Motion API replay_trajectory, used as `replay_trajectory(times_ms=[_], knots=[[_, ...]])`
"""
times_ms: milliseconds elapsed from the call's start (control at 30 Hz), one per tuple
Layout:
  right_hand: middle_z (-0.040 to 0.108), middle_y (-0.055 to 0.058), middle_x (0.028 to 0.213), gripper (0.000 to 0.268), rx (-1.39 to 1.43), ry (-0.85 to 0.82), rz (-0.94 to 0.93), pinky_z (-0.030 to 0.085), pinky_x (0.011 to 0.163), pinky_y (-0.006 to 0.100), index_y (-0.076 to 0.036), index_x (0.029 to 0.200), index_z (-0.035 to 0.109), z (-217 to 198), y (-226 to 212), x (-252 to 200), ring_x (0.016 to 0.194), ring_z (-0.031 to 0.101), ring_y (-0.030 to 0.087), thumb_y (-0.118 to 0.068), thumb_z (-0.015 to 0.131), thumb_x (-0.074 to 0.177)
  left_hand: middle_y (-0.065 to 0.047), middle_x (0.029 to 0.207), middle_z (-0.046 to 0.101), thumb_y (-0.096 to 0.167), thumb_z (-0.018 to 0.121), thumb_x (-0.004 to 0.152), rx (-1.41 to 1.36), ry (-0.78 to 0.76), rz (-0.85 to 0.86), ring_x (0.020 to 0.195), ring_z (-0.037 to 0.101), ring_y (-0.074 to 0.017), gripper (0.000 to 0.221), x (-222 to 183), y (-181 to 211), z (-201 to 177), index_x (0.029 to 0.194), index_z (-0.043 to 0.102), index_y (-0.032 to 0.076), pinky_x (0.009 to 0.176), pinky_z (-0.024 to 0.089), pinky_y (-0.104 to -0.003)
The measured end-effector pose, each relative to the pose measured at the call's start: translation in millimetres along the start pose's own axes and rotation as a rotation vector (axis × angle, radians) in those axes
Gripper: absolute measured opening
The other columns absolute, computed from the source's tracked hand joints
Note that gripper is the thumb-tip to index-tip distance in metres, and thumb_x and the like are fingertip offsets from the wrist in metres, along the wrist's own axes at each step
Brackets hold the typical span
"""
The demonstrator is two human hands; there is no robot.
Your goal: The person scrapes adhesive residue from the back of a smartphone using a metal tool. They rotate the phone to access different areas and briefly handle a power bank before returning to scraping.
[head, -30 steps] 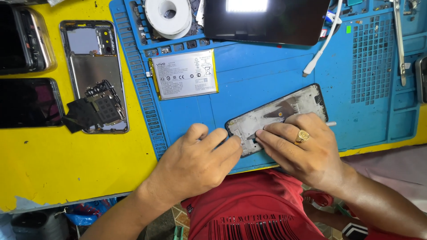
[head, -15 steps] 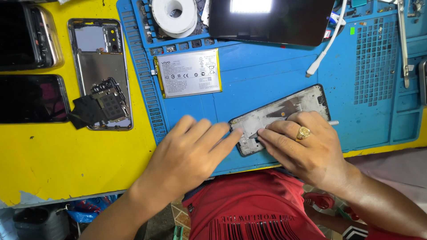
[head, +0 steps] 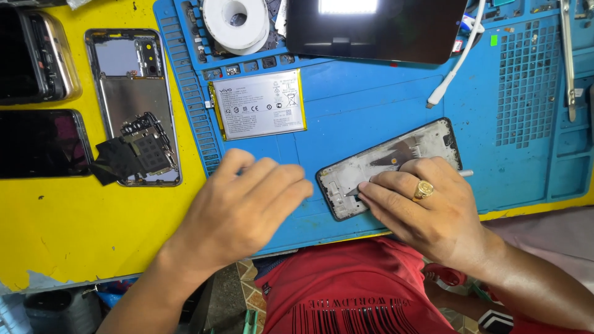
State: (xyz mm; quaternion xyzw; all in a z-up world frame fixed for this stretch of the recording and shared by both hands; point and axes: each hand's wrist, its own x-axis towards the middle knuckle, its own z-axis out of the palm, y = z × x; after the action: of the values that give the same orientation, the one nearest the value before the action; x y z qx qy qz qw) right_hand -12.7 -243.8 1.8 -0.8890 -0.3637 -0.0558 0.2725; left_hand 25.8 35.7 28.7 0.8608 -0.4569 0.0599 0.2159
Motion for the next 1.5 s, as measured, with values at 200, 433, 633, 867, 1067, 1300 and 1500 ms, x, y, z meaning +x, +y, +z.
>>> replay_trajectory(times_ms=[200,433,633,867,1067,1300,1500], knots=[[0.071,0.009,0.109,0.018,0.034,-0.062,0.029,0.045,0.07,0.04,-0.005,0.117,0.068,-6,-2,1,0.083,0.059,0.028,-0.007,0.068,0.099,-0.002,0.076,0.055,0.032,0.07,0.1,-0.517,-0.374,-0.233,0.064,0.049,-0.025,0.038,-47,11,-27,0.07,0.057,0.012,0.068,0.037,-0.04],[0.072,0.008,0.111,0.019,0.004,0.005,-0.036,0.045,0.072,0.039,-0.003,0.117,0.07,8,-2,22,0.088,0.06,0.028,-0.012,0.07,0.101,-0.015,0.107,0.072,0.011,0.059,0.105,-0.24,0.099,-0.151,0.087,0.064,-0.0269,0.017,-22,57,24,0.1,0.073,0.003,0.071,0.044,-0.04],[0.074,0.008,0.109,0.018,-0.009,0.008,-0.09,0.044,0.068,0.037,-0.003,0.112,0.071,10,1,30,0.079,0.056,0.025,-0.017,0.071,0.101,-0.014,0.12,0.072,0.016,0.07,0.105,-0.043,0.148,-0.219,0.112,0.068,-0.028,0.016,-20,75,52,0.111,0.076,0.002,0.094,0.057,-0.041],[0.074,0.01,0.107,0.014,-0.007,0.039,-0.109,0.045,0.069,0.037,0.0,0.108,0.072,12,0,36,0.079,0.059,0.025,-0.012,0.068,0.101,-0.014,0.121,0.072,0.004,0.062,0.104,-0.005,0.165,-0.233,0.11,0.068,-0.0264,0.019,-19,75,55,0.114,0.077,0.002,0.095,0.059,-0.038],[0.074,0.015,0.118,0.015,0.008,0.016,-0.09,0.043,0.069,0.037,-0.001,0.11,0.073,12,0,32,0.081,0.061,0.025,-0.012,0.07,0.1,-0.013,0.121,0.073,0.003,0.054,0.105,0.011,0.156,-0.224,0.11,0.068,-0.0258,0.026,-19,74,54,0.115,0.077,0.003,0.095,0.058,-0.038],[0.075,0.014,0.117,0.018,0.002,0.035,-0.092,0.044,0.07,0.037,-0.001,0.111,0.072,15,1,28,0.081,0.06,0.025,-0.016,0.066,0.102,-0.013,0.12,0.073,0.002,0.055,0.105,-0.002,0.161,-0.223,0.11,0.068,-0.0263,0.025,-18,74,54,0.115,0.078,0.002,0.094,0.058,-0.038],[0.077,0.013,0.112,0.014,-0.014,0.061,-0.075,0.043,0.07,0.036,-0.003,0.106,0.073,16,-3,33,0.083,0.064,0.025,-0.014,0.067,0.101,-0.012,0.119,0.074,0.003,0.058,0.105,0.01,0.167,-0.22,0.109,0.068,-0.0256,0.023,-18,74,54,0.114,0.078,0.004,0.094,0.058,-0.038]])
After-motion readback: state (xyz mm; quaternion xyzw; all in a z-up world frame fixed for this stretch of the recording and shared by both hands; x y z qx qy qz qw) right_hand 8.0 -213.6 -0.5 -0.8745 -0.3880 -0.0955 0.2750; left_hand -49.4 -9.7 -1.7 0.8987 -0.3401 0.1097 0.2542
